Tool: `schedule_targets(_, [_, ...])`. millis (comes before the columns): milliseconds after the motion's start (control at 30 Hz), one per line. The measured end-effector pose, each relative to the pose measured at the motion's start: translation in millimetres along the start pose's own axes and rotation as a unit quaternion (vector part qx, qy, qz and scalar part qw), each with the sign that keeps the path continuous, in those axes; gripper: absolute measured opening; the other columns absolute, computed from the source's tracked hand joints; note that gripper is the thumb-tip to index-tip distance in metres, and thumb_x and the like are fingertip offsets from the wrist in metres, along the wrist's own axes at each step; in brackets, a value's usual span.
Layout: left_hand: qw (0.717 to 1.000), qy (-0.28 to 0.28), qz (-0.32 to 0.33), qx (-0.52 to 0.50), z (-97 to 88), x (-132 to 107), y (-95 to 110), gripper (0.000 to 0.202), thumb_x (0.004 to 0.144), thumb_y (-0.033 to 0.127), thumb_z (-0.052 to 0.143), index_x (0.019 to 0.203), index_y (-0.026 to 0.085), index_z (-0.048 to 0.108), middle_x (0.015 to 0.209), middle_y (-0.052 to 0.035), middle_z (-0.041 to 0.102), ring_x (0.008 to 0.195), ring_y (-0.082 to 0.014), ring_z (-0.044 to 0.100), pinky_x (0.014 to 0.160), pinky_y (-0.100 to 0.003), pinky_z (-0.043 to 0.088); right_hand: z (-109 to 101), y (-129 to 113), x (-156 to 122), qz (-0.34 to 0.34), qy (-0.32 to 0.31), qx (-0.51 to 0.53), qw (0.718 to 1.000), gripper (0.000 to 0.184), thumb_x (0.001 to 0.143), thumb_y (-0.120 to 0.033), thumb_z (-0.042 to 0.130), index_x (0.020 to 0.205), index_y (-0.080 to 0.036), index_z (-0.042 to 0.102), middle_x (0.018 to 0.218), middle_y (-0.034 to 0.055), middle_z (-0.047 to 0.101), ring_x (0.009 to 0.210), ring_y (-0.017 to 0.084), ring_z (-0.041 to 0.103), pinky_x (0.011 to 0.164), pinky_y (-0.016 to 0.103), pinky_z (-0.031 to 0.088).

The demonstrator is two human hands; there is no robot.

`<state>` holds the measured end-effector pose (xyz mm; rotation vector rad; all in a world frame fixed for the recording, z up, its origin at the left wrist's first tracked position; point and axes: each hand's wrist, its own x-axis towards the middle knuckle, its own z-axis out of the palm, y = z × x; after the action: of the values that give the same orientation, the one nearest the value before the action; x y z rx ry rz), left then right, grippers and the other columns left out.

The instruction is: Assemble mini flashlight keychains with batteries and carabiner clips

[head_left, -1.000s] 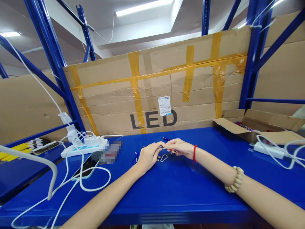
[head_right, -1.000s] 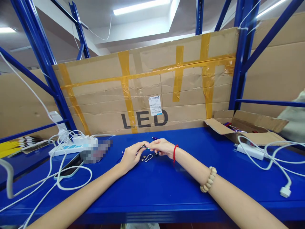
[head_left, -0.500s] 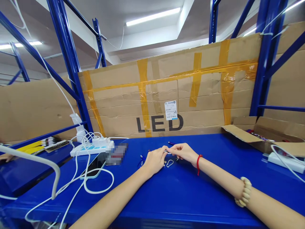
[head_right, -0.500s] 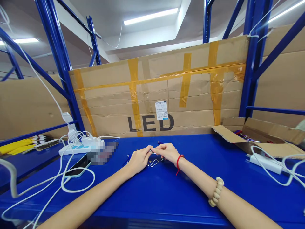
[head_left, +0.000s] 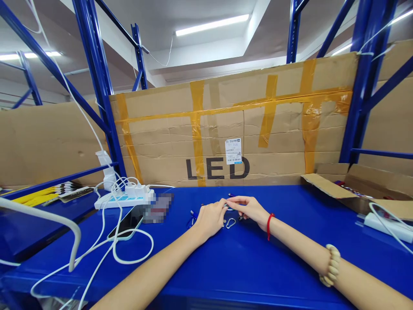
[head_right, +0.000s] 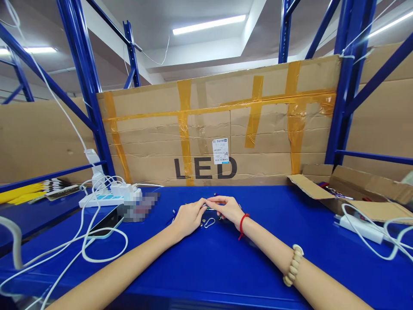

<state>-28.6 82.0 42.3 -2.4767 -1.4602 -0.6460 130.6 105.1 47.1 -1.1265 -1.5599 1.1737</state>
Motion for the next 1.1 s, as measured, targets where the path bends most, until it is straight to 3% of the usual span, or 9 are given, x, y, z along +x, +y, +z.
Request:
schedule_targets(367, [1.000, 0.003, -0.007, -0.009, 2.1, 0.7, -3.8, 0.021, 0.091, 0.026, 0.028, 0.100, 0.023, 0.047, 0.092, -0.0024, 0.066, 0.082, -0.0198, 0.063, 0.062, -0.026, 0.044, -0.6, 7.0, 3.8, 0.003, -0.025, 0.036, 0.999, 0.041, 0.060, -0.038, 0.074, 0.094, -0.015, 0.067, 0.065, -0.0003, 0.060, 0.044, 0.002, 0.042, 0.037, 0.013, 0.037])
schedule_targets(733, [0.999, 0.003, -0.027, -0.020, 1.4, 1.1, -5.3, 0.023, 0.091, 0.028, 0.029, 0.099, 0.025, 0.051, 0.093, -0.0002, 0.066, 0.083, -0.0172, 0.062, 0.063, -0.022, 0.042, 2.6, 4.0, 0.4, 0.020, -0.005, 0.063, 0.998, 0.032, 0.063, -0.025, 0.073, 0.094, -0.014, 0.068, 0.065, -0.0006, 0.061, 0.042, 0.001, 0.043, 0.036, 0.011, 0.036])
schedule_targets(1100, [1.000, -0.011, -0.014, -0.008, 1.3, 1.5, -7.2, 0.023, 0.091, 0.027, 0.029, 0.099, 0.025, 0.051, 0.094, 0.0000, 0.066, 0.085, -0.0183, 0.062, 0.063, -0.024, 0.042, 1.1, 8.2, 4.3, 0.011, -0.013, 0.052, 0.998, 0.033, 0.060, -0.025, 0.075, 0.090, -0.013, 0.068, 0.069, 0.0013, 0.064, 0.041, 0.001, 0.043, 0.034, 0.013, 0.035])
